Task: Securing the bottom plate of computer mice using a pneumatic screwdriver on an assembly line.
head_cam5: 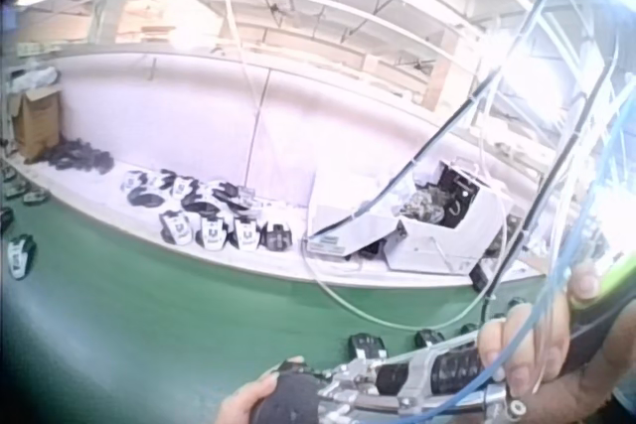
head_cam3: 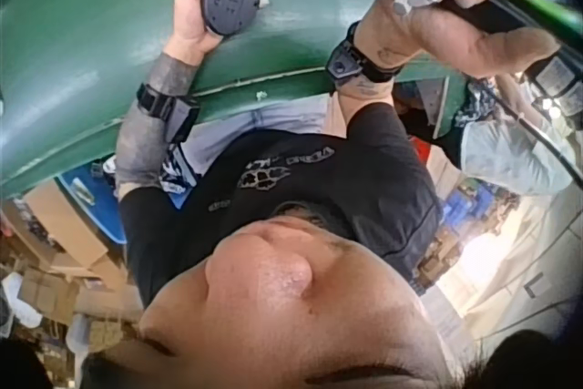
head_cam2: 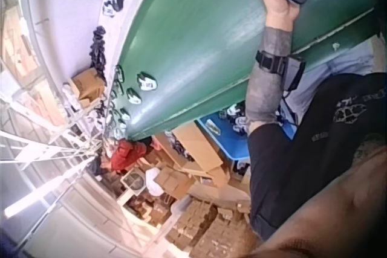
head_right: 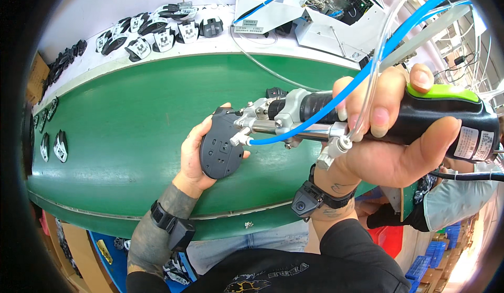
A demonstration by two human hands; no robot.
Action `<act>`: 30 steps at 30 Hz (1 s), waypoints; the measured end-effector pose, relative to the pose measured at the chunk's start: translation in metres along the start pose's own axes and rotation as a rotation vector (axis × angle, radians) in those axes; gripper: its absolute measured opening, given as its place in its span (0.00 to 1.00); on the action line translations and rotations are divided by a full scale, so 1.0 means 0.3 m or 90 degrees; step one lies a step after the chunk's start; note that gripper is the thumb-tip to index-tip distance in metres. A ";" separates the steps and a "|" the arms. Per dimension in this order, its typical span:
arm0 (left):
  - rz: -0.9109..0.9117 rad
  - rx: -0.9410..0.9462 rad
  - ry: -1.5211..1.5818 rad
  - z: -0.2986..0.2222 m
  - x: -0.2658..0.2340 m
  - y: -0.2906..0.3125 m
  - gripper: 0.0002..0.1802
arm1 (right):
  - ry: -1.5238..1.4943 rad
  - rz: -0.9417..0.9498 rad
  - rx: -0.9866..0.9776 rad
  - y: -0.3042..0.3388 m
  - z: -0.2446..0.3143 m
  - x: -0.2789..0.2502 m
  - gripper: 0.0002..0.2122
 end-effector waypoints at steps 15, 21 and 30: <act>-0.218 0.146 -0.108 -0.089 -0.087 0.009 0.29 | 0.001 0.043 -0.022 0.011 0.039 0.019 0.24; -0.149 0.223 0.012 -0.164 -0.098 0.013 0.26 | -0.004 0.042 0.045 0.038 0.008 0.104 0.21; -0.047 0.242 0.030 -0.168 -0.056 0.027 0.27 | 0.014 0.066 0.075 0.050 -0.029 0.131 0.20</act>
Point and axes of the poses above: each hand's wrist, its own y-axis away from the middle knuckle, its own x-axis out of the palm, z = x × y, the point moved 7 cm from there along -y, towards the middle knuckle, and after that the axes turned 11 degrees about -x, right-handed, at the moved point
